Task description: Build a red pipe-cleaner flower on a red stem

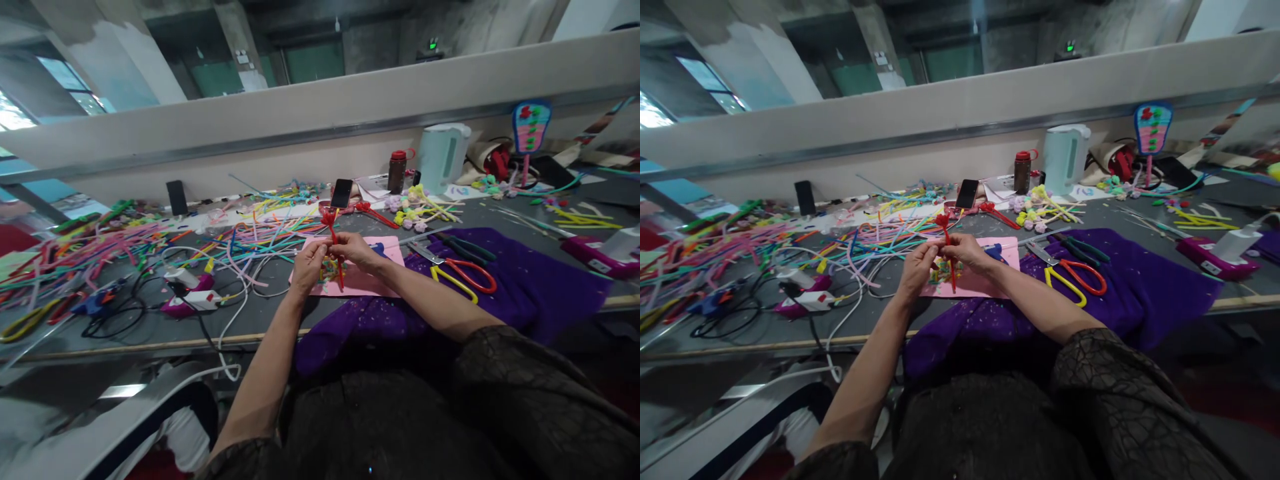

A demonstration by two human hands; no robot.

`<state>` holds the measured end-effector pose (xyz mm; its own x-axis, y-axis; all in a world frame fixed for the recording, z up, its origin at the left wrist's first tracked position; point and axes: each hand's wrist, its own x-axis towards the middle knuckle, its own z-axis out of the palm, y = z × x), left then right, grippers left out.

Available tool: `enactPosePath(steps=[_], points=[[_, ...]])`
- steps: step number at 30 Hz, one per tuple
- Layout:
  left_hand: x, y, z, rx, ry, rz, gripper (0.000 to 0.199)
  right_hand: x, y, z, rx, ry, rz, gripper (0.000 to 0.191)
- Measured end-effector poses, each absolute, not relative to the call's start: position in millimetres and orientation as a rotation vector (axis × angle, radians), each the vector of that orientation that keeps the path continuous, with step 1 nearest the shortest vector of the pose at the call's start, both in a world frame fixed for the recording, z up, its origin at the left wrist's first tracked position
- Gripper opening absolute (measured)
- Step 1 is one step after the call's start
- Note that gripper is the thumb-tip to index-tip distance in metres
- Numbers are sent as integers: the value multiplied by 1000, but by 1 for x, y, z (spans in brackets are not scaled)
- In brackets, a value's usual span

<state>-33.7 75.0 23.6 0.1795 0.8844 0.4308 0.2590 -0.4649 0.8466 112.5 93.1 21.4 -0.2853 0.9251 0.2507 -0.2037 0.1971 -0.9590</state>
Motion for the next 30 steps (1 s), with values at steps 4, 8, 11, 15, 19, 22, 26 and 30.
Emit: enactPosePath(steps=[4,8,11,15,19,22,26,30], points=[[-34,75,24,1855,1060,1293,31,115,94,20,-775,-1416,1333,14],[-39,77,26,1814,1086,1384,30,117,91,20,-815,-1423,1332,14],[-44,79,28,1788,1169,1530,28,120,88,20,-848,-1430,1338,17],[-49,80,29,1692,1205,1626,28,123,84,21,-878,-1450,1349,20],[-51,79,29,1601,1248,1606,26,124,79,24,-877,-1479,1342,23],[-50,76,31,1468,1161,1456,37,124,75,26,-869,-1538,1339,26],[-50,70,37,1377,901,1232,49,124,72,27,-823,-1636,1367,29],[-51,64,41,1340,770,1207,54,125,69,27,-776,-1689,1374,31]])
